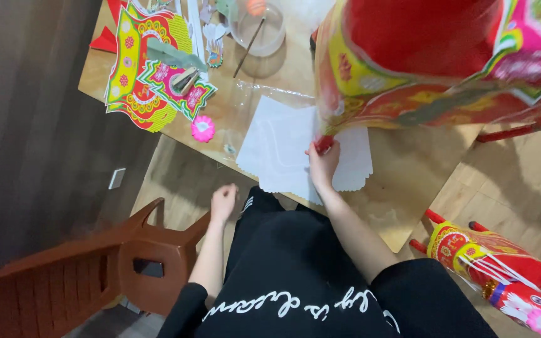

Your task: Assembling a traditional paper horse by gluing decorative paper elements onto a red frame.

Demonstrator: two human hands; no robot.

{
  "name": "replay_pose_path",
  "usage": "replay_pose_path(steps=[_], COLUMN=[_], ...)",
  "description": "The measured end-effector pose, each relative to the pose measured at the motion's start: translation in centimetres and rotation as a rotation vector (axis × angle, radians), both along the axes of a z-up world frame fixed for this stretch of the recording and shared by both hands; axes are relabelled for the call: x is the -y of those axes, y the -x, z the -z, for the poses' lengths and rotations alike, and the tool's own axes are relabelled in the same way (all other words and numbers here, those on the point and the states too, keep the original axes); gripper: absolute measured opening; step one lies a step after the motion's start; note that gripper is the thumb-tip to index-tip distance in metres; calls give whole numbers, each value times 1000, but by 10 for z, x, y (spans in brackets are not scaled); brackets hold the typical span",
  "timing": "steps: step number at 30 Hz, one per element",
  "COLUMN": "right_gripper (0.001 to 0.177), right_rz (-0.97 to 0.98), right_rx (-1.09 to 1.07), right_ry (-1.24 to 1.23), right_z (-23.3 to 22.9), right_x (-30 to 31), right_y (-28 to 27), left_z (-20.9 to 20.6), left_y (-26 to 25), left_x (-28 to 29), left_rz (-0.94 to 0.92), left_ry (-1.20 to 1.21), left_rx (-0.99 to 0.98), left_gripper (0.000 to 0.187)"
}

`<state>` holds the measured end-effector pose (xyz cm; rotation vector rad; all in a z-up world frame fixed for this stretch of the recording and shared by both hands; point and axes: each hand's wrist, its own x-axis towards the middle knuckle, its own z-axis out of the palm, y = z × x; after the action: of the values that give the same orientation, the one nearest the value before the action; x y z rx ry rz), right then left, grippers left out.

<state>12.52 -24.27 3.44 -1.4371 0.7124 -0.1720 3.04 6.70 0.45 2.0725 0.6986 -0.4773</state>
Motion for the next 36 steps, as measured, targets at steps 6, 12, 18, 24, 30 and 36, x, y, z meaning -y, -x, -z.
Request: replay_pose_path(steps=[6,12,18,24,30,36], right_gripper=[33,46,42,32,27,24], right_rz=[-86,-243,-337,-572,-686,-649], right_rx=[-68,-177,-685,-538,-263,-143], right_ry=[112,375,-209,-131,39,4], right_z=[14,52,10,-7,-49,-82], right_x=[-32,13,9,-33,-53,-44], right_y=[13,49,104,73,-21,-75], left_z=[-55,-63,-18,-19,0,-62], left_y=[-181,-327,-346,-340,-345,-285], left_x=[-2,52,79,102,119,101], left_rz=[77,154,236,218,285,178], left_ry=[94,335,655,589,590,765], left_rx=[314,242,-115,-127,-198,-187], left_gripper=[47,59,46,57,45,38])
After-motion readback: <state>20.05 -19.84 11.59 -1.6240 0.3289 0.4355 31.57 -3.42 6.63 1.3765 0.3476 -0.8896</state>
